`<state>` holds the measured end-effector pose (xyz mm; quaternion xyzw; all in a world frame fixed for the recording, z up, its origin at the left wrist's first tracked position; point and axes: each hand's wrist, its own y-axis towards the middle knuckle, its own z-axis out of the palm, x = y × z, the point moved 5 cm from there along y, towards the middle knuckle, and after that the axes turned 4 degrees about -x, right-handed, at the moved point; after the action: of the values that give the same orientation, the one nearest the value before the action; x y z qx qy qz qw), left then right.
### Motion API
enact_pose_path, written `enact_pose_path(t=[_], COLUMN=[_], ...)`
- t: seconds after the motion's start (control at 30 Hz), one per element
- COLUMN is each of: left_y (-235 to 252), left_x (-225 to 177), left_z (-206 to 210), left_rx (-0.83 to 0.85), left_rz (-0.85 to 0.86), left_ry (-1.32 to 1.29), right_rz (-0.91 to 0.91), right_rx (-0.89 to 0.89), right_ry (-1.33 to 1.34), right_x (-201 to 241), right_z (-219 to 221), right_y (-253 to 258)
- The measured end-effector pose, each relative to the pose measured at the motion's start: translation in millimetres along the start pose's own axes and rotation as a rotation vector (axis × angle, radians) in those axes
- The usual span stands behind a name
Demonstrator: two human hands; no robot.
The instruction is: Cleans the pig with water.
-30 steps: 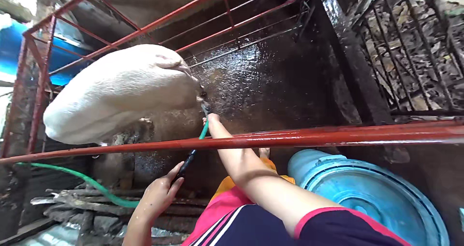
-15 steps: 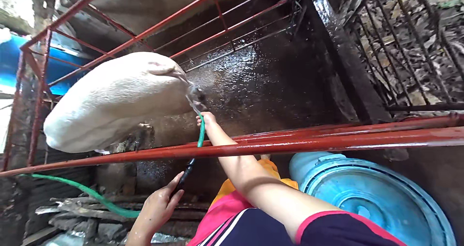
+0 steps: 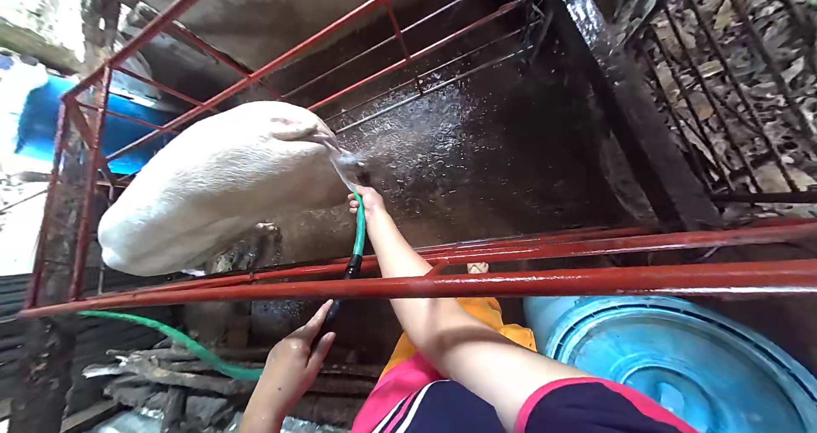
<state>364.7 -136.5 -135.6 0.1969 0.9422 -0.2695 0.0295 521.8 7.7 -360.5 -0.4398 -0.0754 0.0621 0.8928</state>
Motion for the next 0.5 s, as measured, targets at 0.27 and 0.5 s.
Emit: enact_pose_path(t=[0.27, 0.5], left_y=[12.4, 11.0], left_x=[-5.3, -0.7], left_z=[-3.8, -4.4], left_rx=[0.043, 0.199], left_rz=[-0.041, -0.119], left_ry=[0.048, 0.061], right_rz=[0.044, 0.226], right_rx=[-0.158, -0.271], right_ry=[0.006, -0.023], right_x=[-8.1, -43.1], right_z=[-19.6, -42.2], right_y=[11.6, 17.4])
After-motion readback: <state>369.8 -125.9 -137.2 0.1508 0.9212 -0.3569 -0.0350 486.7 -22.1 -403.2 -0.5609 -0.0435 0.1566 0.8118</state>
